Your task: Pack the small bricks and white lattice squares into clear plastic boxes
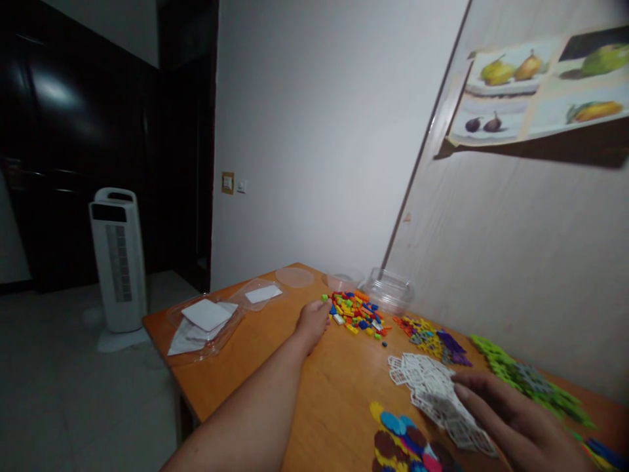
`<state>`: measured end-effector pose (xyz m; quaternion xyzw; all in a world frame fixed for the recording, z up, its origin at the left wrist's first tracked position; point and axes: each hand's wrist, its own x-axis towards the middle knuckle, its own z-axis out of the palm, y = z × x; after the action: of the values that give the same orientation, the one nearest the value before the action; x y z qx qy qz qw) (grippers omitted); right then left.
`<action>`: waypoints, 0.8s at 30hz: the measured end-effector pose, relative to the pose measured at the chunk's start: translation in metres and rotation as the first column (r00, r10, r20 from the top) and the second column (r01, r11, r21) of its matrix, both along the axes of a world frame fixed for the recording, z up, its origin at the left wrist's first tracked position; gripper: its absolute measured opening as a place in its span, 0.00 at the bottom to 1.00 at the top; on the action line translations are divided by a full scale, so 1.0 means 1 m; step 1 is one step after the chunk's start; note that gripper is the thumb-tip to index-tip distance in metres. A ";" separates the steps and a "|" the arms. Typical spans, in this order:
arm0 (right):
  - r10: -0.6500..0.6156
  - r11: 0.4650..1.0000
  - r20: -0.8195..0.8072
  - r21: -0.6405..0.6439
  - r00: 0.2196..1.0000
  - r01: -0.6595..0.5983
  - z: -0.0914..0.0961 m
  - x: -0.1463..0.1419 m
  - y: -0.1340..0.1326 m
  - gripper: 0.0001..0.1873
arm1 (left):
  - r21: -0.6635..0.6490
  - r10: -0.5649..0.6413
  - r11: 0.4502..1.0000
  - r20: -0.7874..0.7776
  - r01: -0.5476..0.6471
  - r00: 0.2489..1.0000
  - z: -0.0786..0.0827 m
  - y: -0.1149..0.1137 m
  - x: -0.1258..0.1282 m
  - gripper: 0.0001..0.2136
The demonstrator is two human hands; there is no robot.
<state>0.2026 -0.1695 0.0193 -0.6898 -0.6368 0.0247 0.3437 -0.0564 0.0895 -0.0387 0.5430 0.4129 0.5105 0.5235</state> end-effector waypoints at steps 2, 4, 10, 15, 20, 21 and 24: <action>0.042 0.998 0.052 -0.052 0.998 -0.039 0.015 0.000 0.031 0.21 | 0.025 0.006 1.000 -0.046 -0.005 0.999 -0.003 0.004 0.003 0.22; 0.016 0.999 0.157 -0.053 0.988 -0.008 0.023 0.005 0.063 0.22 | 0.039 0.005 0.999 -0.072 -0.002 0.997 -0.007 0.007 0.005 0.22; -0.084 0.988 0.375 -0.093 0.923 0.127 0.024 0.043 0.153 0.18 | 0.056 0.014 0.998 -0.103 -0.008 0.995 -0.012 0.010 0.005 0.22; -0.163 0.966 0.512 -0.090 0.844 0.241 0.026 0.058 0.206 0.21 | 0.057 0.011 0.998 -0.095 -0.006 0.995 -0.009 0.007 0.007 0.21; -0.178 0.953 0.580 -0.102 0.795 0.287 0.028 0.058 0.241 0.24 | 0.061 0.003 0.998 -0.096 0.003 0.995 -0.010 0.007 0.007 0.20; -0.166 0.951 0.582 -0.118 0.796 0.285 0.028 0.058 0.246 0.24 | 0.064 -0.001 0.998 -0.097 0.007 0.995 -0.010 0.007 0.007 0.20; -0.110 0.949 0.584 -0.179 0.804 0.260 0.027 0.059 0.257 0.21 | 0.063 0.001 0.998 -0.102 0.006 0.995 -0.010 0.007 0.007 0.21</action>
<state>0.2618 0.0877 0.0461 -0.7624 -0.6308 -0.1353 0.0499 -0.0497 0.0969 -0.0490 0.5853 0.4221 0.4941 0.4849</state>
